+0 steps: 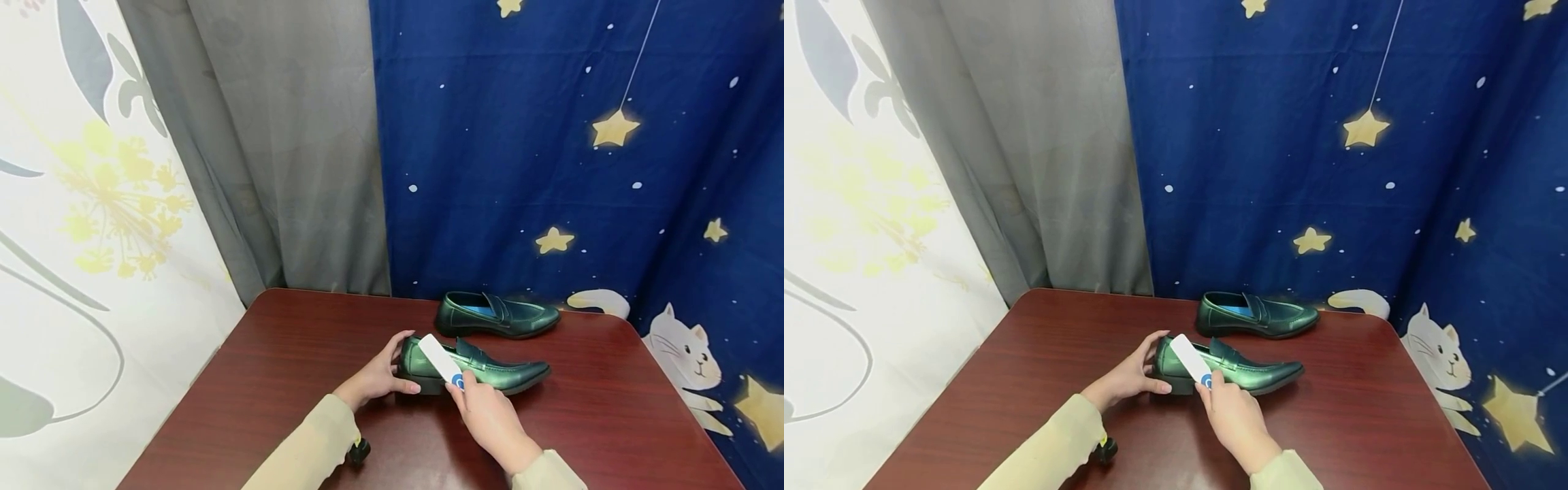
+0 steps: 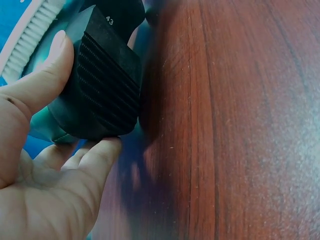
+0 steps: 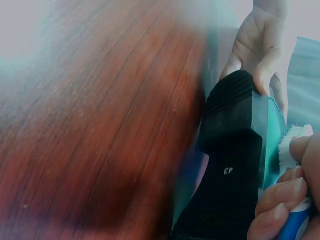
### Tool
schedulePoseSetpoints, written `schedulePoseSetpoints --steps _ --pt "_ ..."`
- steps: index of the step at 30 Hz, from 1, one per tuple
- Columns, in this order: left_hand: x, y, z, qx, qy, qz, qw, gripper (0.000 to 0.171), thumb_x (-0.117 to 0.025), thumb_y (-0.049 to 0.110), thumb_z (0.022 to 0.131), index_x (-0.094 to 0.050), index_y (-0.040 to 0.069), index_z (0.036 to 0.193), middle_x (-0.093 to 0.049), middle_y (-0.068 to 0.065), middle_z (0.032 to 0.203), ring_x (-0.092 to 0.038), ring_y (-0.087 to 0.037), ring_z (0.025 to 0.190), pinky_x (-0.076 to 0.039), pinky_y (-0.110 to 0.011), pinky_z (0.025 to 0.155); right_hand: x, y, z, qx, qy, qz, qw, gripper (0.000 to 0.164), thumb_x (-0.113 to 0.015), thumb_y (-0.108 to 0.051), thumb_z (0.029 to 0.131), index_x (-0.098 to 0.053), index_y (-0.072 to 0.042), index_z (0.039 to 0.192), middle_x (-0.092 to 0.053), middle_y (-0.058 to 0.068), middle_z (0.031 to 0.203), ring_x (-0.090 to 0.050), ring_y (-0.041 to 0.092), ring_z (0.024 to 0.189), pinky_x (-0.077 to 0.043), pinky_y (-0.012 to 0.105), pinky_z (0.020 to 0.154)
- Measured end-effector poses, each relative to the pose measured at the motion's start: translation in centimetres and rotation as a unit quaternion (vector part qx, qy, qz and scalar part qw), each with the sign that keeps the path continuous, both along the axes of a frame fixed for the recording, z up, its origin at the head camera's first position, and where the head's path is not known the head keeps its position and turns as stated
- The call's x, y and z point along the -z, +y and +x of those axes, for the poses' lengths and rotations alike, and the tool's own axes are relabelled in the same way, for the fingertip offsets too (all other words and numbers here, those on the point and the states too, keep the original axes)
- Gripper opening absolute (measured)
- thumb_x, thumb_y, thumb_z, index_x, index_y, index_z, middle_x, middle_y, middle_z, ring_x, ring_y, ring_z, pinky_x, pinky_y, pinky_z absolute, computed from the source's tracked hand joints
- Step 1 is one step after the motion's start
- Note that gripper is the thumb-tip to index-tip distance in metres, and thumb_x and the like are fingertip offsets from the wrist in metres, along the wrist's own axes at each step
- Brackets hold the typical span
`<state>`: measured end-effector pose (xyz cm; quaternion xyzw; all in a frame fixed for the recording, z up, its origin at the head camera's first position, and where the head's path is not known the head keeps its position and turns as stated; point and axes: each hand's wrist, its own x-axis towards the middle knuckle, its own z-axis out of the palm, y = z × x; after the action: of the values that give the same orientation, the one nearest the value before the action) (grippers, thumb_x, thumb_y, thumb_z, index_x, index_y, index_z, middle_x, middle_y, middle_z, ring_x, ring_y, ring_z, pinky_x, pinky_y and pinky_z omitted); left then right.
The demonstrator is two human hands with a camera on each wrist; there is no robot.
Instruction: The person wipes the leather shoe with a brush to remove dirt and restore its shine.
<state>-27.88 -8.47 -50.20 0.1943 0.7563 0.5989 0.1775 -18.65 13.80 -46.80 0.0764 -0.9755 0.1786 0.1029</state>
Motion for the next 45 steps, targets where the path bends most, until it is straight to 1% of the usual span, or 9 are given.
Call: schedulePoseSetpoints --steps 10,15,18,22,30,34,37,41,45 --pt "0.2 -0.1 -0.1 -0.002 -0.002 0.002 1.0000 0.100 -0.084 0.017 0.064 -0.023 0.046 0.137 -0.040 0.001 0.136 -0.052 -0.026 0.105 -0.046 -0.037 0.083 0.1 -1.4 -0.4 -0.015 0.001 0.011 1.000 0.034 -0.050 -0.043 0.092 -0.047 -0.010 0.089 -0.045 0.000 0.053 -0.050 0.018 0.044 -0.033 0.033 0.039" --pt "0.1 0.0 0.0 -0.005 -0.001 -0.003 1.0000 0.101 -0.084 0.017 0.064 -0.022 0.044 0.139 -0.041 0.002 0.135 -0.049 -0.027 0.108 -0.045 -0.038 0.084 0.1 -2.2 -0.5 -0.028 0.034 0.028 0.999 0.033 -0.053 -0.041 0.091 -0.047 -0.009 0.086 -0.046 0.002 0.051 -0.048 0.019 0.040 -0.032 0.032 0.036" --pt "0.0 0.0 0.1 -0.006 0.011 -0.011 0.9999 0.102 -0.084 0.017 0.063 -0.021 0.041 0.140 -0.044 0.002 0.132 -0.049 -0.025 0.110 -0.042 -0.040 0.088 0.1 -2.7 -0.5 -0.037 0.050 0.039 0.997 0.033 -0.054 -0.041 0.090 -0.048 -0.009 0.086 -0.046 0.002 0.051 -0.047 0.020 0.039 -0.032 0.032 0.035" --pt "0.0 0.1 0.1 -0.010 0.025 -0.024 0.9994 0.104 -0.085 0.019 0.061 -0.021 0.042 0.139 -0.048 0.003 0.125 -0.049 -0.022 0.109 -0.038 -0.041 0.091 0.1 -2.9 -0.4 -0.043 0.059 0.050 0.996 0.033 -0.056 -0.041 0.089 -0.047 -0.010 0.086 -0.045 0.002 0.050 -0.047 0.020 0.038 -0.030 0.032 0.034" --pt "0.0 0.0 0.0 -0.009 0.027 -0.020 0.9994 0.106 -0.086 0.016 0.060 -0.021 0.038 0.141 -0.042 0.003 0.128 -0.051 -0.021 0.103 -0.042 -0.036 0.087 -0.2 -2.8 -0.1 -0.053 0.077 0.080 0.992 0.032 -0.057 -0.042 0.088 -0.048 -0.011 0.088 -0.047 0.001 0.050 -0.045 0.021 0.036 -0.029 0.033 0.032" --pt "0.0 -0.1 0.0 -0.001 0.028 -0.009 0.9996 0.105 -0.085 0.012 0.061 -0.022 0.037 0.141 -0.043 0.003 0.127 -0.052 -0.020 0.101 -0.043 -0.035 0.084 -0.3 -2.5 0.0 -0.058 0.089 0.093 0.990 0.031 -0.058 -0.042 0.087 -0.049 -0.012 0.087 -0.047 -0.001 0.049 -0.044 0.020 0.036 -0.028 0.032 0.032" --pt "0.1 0.0 0.0 0.004 0.033 -0.006 0.9994 0.104 -0.085 0.012 0.062 -0.021 0.036 0.141 -0.046 0.003 0.128 -0.050 -0.019 0.104 -0.041 -0.036 0.087 -0.1 -2.1 0.0 -0.057 0.087 0.099 0.990 0.031 -0.058 -0.043 0.087 -0.048 -0.013 0.087 -0.048 -0.002 0.050 -0.045 0.019 0.036 -0.028 0.032 0.033" --pt "0.2 0.0 -0.1 0.007 0.029 0.003 0.9996 0.103 -0.084 0.012 0.063 -0.021 0.035 0.141 -0.042 0.002 0.134 -0.050 -0.020 0.107 -0.040 -0.041 0.090 0.0 -1.5 0.0 -0.047 0.075 0.102 0.991 0.032 -0.056 -0.045 0.088 -0.048 -0.014 0.087 -0.048 -0.001 0.050 -0.047 0.020 0.038 -0.029 0.033 0.033" --pt "0.2 0.0 0.0 0.006 0.021 0.007 0.9997 0.102 -0.084 0.012 0.064 -0.022 0.038 0.140 -0.040 0.001 0.136 -0.052 -0.023 0.105 -0.042 -0.041 0.088 -0.1 -0.9 0.1 -0.040 0.062 0.096 0.993 0.031 -0.055 -0.044 0.089 -0.048 -0.014 0.088 -0.046 -0.002 0.049 -0.046 0.021 0.038 -0.029 0.034 0.034"
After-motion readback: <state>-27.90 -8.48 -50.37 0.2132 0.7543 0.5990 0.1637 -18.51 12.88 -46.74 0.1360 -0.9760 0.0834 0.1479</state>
